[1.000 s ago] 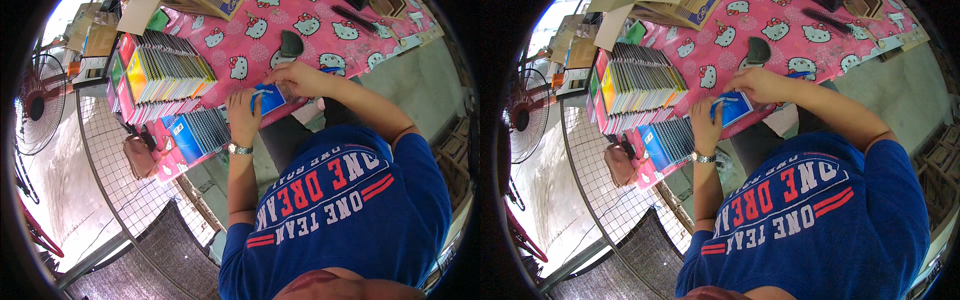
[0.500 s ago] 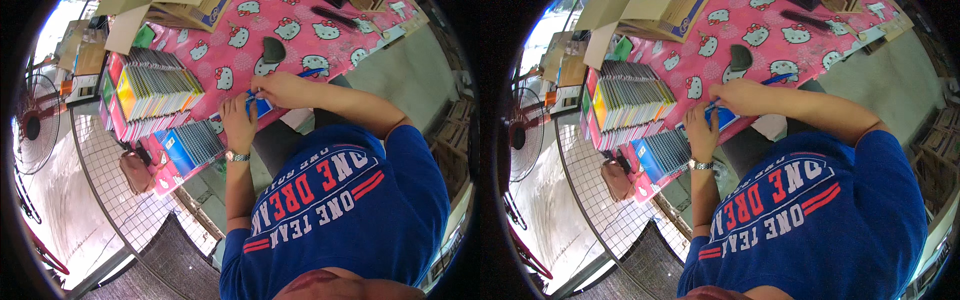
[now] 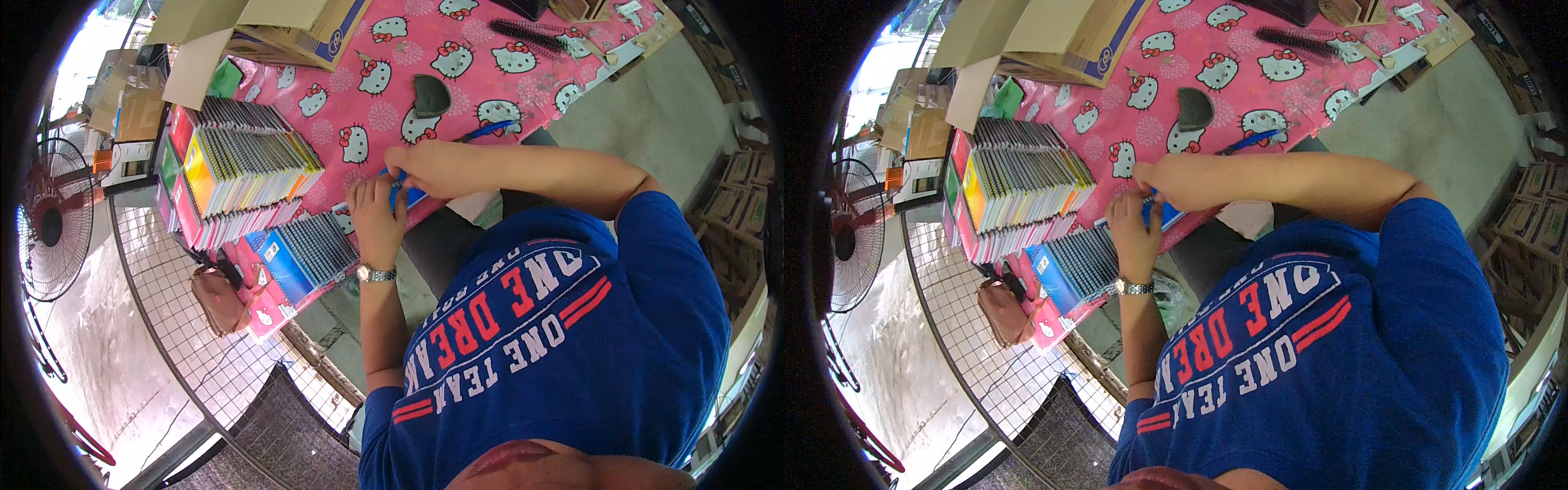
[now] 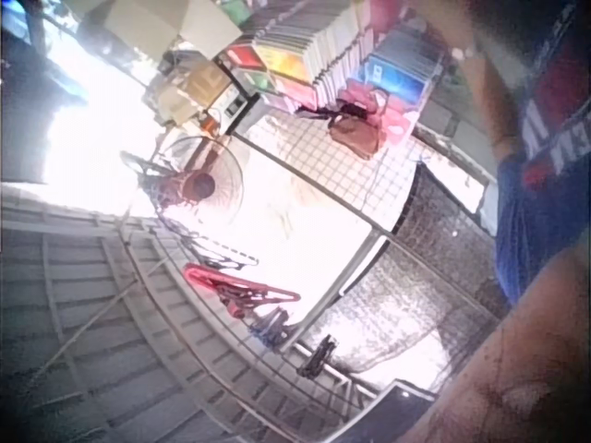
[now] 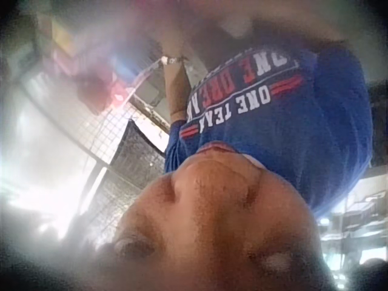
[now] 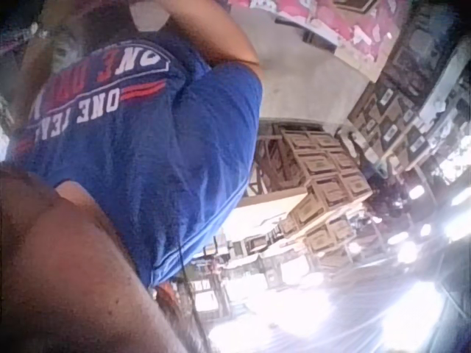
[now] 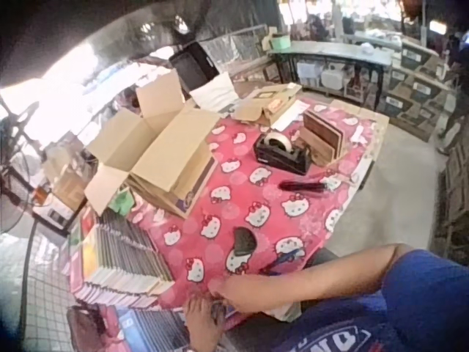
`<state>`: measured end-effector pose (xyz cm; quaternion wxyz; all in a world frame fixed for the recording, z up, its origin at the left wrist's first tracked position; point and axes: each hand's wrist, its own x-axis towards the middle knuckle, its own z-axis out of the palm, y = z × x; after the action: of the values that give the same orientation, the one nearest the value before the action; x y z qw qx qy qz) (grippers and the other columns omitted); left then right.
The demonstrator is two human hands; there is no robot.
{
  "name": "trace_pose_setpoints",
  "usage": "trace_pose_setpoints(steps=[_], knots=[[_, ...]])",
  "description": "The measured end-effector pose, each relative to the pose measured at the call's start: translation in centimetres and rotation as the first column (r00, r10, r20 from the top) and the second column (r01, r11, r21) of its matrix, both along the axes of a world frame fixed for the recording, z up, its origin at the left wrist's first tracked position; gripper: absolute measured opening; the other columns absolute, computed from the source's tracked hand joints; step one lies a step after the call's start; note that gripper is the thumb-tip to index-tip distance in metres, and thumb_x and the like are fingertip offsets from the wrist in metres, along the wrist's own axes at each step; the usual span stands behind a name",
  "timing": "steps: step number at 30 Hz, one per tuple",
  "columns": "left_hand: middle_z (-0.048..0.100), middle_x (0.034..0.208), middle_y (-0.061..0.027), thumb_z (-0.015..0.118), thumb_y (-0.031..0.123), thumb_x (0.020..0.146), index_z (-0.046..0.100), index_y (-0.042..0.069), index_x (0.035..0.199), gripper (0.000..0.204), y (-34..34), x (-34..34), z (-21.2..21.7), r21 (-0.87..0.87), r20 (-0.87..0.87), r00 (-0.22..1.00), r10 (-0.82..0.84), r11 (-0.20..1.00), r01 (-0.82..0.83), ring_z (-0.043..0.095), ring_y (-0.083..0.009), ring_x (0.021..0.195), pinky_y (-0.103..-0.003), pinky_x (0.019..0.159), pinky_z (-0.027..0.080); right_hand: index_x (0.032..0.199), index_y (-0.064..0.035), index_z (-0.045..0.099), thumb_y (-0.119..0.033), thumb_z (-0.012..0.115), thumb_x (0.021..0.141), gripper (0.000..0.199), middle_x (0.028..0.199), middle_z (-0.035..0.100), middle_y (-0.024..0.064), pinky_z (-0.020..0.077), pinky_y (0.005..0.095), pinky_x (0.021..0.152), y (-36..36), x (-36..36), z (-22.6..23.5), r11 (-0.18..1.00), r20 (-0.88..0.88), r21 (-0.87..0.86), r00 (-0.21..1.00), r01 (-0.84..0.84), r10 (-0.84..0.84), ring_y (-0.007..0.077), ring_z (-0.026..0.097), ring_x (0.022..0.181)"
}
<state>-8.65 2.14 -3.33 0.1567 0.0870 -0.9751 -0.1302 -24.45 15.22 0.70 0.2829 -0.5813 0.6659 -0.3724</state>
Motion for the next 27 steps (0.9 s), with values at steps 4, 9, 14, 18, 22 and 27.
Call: trace_pose_setpoints(steps=[4,9,14,18,22,27], knots=[[0.063,0.098,-0.0137,0.065,0.017,0.083,0.059,0.004,0.104,0.026,0.0,-0.3,0.4,0.004,-0.027,0.999,-0.034,0.999,0.034,0.057,-0.034,0.099,-0.046,0.099,0.037,0.113,-0.0037,0.052,-0.025,0.066,0.084,0.039,0.124,0.055,0.0211,0.05,0.047,0.083,-2.0,-4.3,-3.9,0.99,-0.001,0.11,0.996,0.086,-0.086,0.0345,0.06,0.106],[0.062,0.104,-0.0132,0.064,0.021,0.086,0.06,0.006,0.104,0.025,-0.7,0.5,0.0,0.059,0.022,0.997,-0.076,0.995,0.075,0.055,-0.0341,0.105,-0.048,0.106,0.032,0.113,-0.0041,0.058,-0.027,0.076,0.07,0.052,0.14,0.044,0.0192,0.0432,0.0429,0.101,-1.8,-10.1,-11.6,0.984,-0.626,-0.051,0.762,0.173,-0.167,0.0386,0.042,0.128],[0.06,0.11,-0.0095,0.069,0.029,0.082,0.062,0.009,0.102,0.029,0.5,1.7,0.3,-0.199,-0.03,0.983,0.181,0.963,-0.183,0.049,-0.03,0.115,-0.05,0.104,0.027,0.117,-0.004,0.061,-0.021,0.076,0.069,0.053,0.135,0.05,0.0192,0.044,0.0407,0.098,-2.4,-7.3,-7.4,0.987,0.113,0.157,0.994,-0.023,0.006,0.0331,0.05,0.119],[0.058,0.11,-0.0053,0.072,0.031,0.079,0.063,0.013,0.102,0.031,0.2,1.8,-1.2,0.017,0.041,0.978,0.204,0.979,-0.205,0.048,-0.0298,0.115,-0.061,0.102,0.024,0.117,-0.0034,0.065,-0.022,0.073,0.076,0.045,0.12,0.062,0.0159,0.0445,0.0369,0.095,-2.3,-5.0,-5.5,0.928,0.477,0.022,0.82,-0.372,0.318,0.0245,0.057,0.11],[0.058,0.106,-0.0059,0.076,0.033,0.074,0.062,0.011,0.099,0.036,1.4,0.6,-0.7,0.083,0.027,0.989,0.143,0.986,-0.145,0.049,-0.029,0.107,-0.056,0.096,0.029,0.11,-0.0023,0.068,-0.026,0.072,0.075,0.042,0.123,0.061,0.0135,0.0406,0.0345,0.1,-1.1,-5.3,-5.7,0.954,0.93,-0.093,0.316,-0.284,0.185,0.0233,0.053,0.117],[0.057,0.103,-0.0075,0.078,0.033,0.071,0.061,0.01,0.097,0.038,1.7,0.1,-0.7,0.141,-0.054,0.985,0.165,0.978,-0.156,0.05,-0.03,0.105,-0.052,0.093,0.031,0.111,-0.0025,0.067,-0.024,0.074,0.071,0.046,0.125,0.059,0.0113,0.0392,0.0356,0.102,-1.1,-6.2,-5.5,0.938,0.343,0.129,0.902,-0.322,0.262,0.0236,0.052,0.12]])
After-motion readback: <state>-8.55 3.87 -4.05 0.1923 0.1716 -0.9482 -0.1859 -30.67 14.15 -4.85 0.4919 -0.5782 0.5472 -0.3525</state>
